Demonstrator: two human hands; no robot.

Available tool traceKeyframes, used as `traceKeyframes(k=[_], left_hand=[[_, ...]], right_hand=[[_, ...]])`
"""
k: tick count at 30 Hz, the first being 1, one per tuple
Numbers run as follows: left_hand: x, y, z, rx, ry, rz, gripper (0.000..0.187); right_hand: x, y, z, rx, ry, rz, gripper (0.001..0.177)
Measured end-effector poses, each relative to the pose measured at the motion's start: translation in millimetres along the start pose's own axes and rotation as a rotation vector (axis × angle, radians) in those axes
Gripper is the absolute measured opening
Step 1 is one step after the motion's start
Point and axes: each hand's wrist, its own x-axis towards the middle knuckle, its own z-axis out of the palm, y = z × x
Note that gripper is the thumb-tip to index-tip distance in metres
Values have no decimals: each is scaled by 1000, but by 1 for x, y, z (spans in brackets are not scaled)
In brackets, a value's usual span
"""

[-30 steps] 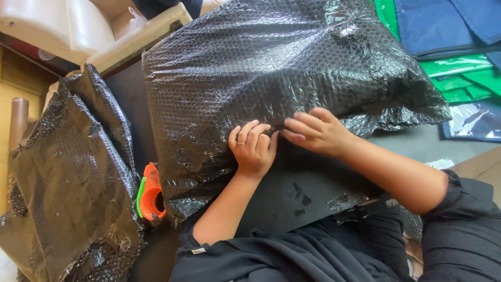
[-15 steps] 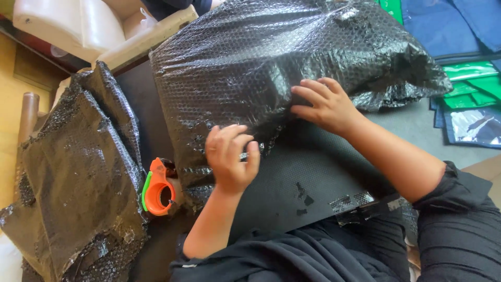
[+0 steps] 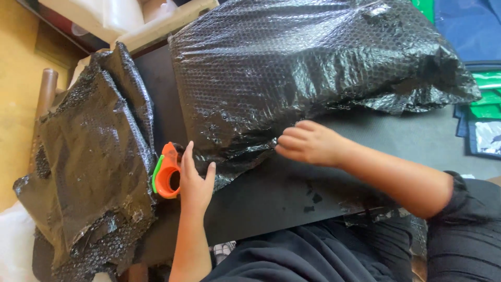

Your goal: The person wraps a dark rectangular item with black bubble wrap on a table. They fold the wrap around the item, smooth the edges, and secure the seams with clear adhesive tape. The wrapped package is set aside on the table.

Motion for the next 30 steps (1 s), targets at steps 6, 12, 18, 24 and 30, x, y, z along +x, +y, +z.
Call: traceKeyframes(k=[6,12,18,24,30], left_hand=[[16,-28,22,-72,-22,-207,85],[29,-62,36,-300,-40,-178,70],[4,-21,15,-461,-105,6,63],[-10,9,-7,-1102,-240,271,74],[-9,26,-19,-351,290,855,56]], right_hand=[[30,-34,33,151,25,-90,9],[35,-35,56,-18,60,2,15],[33,-24,30,-178,153,73,10],[42,11,-44,-75,262,145,21],[63,32,-108,-118,278,143,30]])
